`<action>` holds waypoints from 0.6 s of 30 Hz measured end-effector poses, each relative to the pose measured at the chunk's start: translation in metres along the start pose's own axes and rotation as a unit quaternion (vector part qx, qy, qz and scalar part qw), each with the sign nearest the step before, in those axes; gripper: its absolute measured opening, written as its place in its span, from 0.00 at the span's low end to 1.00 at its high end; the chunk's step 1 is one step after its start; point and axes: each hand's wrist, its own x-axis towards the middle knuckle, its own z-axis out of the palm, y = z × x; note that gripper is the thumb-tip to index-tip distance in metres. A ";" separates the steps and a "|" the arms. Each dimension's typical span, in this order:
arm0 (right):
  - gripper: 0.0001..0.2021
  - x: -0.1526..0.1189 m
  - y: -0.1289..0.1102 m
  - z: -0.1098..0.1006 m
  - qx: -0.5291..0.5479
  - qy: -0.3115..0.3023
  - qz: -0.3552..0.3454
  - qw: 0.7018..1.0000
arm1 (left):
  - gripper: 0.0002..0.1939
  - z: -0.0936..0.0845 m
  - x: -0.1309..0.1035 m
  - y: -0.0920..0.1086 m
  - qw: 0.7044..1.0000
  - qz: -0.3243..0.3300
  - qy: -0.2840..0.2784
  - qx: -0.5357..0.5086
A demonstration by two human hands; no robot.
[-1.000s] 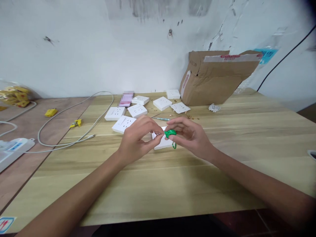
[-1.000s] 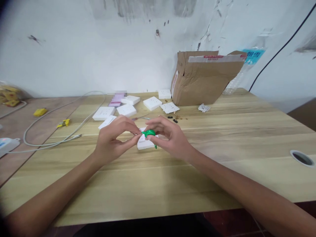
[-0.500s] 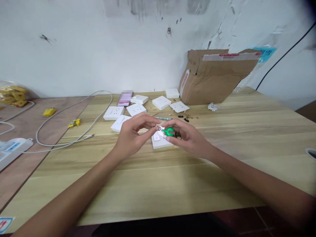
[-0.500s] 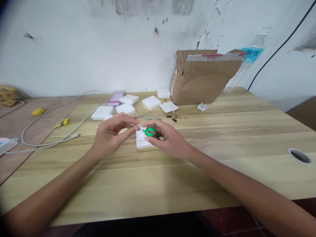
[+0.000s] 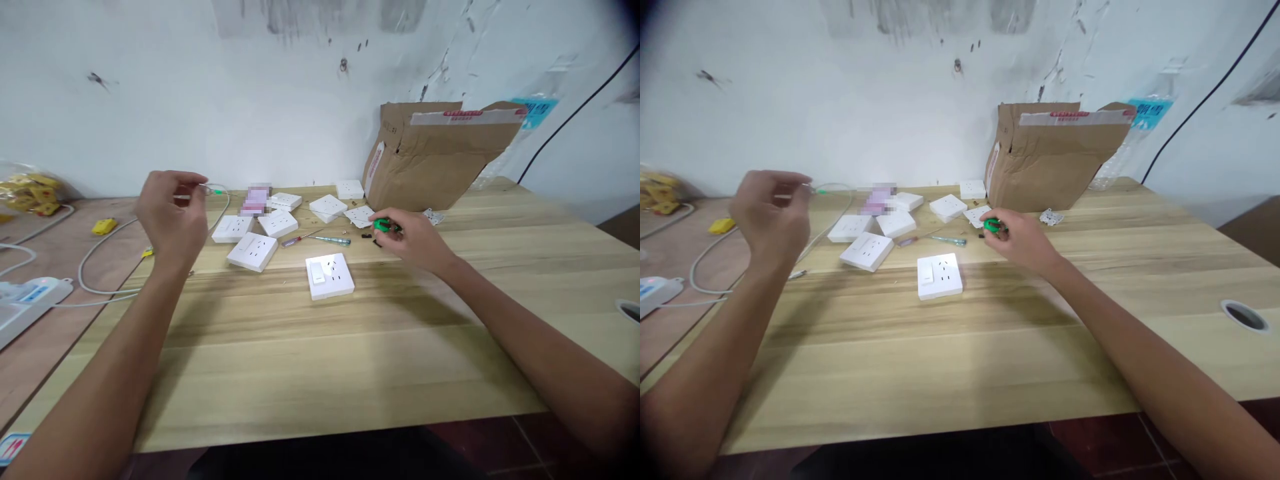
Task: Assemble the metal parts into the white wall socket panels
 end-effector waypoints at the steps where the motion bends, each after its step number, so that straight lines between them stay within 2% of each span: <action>1: 0.12 0.003 0.008 -0.004 -0.013 0.006 0.004 1.000 | 0.09 0.000 0.003 -0.013 0.999 -0.029 0.015 0.014; 3: 0.11 0.007 0.022 -0.011 -0.041 0.015 0.012 0.999 | 0.09 0.003 0.004 -0.034 0.997 -0.075 0.019 0.022; 5: 0.12 0.009 0.032 -0.016 -0.063 0.018 0.013 0.998 | 0.09 0.011 0.000 -0.048 0.993 -0.115 -0.002 0.000; 8: 0.12 0.010 0.046 -0.018 -0.082 0.031 0.022 0.996 | 0.08 0.022 -0.011 -0.054 0.977 -0.180 -0.075 -0.083; 10: 0.13 0.009 0.053 -0.016 -0.083 0.033 0.026 0.996 | 0.06 0.026 -0.017 -0.049 0.958 -0.207 -0.136 -0.146; 13: 0.13 0.008 0.057 -0.009 -0.075 0.015 0.020 0.997 | 0.08 0.027 -0.023 -0.032 0.927 -0.201 -0.232 -0.214; 18: 0.15 0.003 0.039 0.004 -0.039 -0.015 -0.007 0.999 | 0.09 0.025 -0.028 -0.001 0.892 -0.174 -0.337 -0.248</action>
